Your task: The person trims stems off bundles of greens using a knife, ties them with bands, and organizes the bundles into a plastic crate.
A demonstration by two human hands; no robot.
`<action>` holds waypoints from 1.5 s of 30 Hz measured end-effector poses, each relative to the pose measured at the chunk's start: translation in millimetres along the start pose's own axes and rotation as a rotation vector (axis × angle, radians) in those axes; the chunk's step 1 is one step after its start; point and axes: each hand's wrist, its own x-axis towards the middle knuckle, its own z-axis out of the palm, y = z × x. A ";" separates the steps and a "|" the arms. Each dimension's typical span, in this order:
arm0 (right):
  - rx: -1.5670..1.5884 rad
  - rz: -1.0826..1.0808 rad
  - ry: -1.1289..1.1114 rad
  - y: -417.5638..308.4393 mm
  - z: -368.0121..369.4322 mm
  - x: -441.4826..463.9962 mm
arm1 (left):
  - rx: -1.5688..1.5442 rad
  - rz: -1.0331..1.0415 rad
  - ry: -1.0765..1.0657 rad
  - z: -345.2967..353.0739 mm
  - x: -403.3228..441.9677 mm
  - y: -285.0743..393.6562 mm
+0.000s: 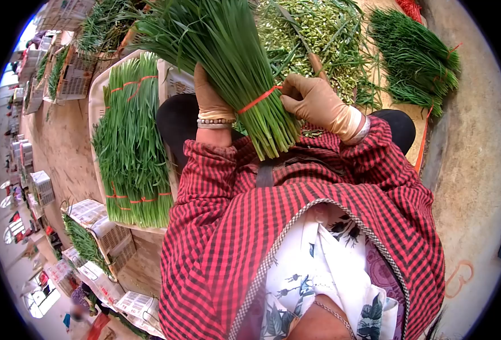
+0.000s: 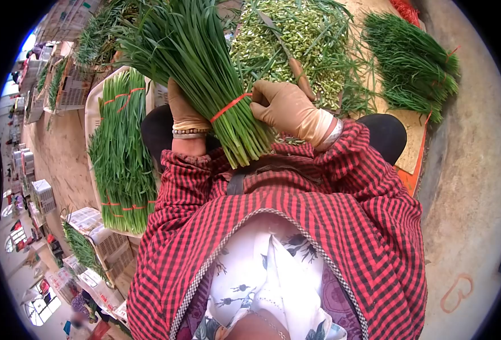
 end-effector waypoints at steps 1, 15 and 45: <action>-0.100 -0.041 0.018 -3.0 -1.8 -1.4 | -0.001 -0.001 0.001 3.8 -1.5 1.3; -0.940 0.316 0.217 105.7 -94.0 -42.4 | -0.027 0.386 0.050 -35.4 -5.5 70.8; -0.036 -0.015 0.236 -48.8 3.2 95.7 | 0.246 0.398 0.165 33.4 -5.5 -40.8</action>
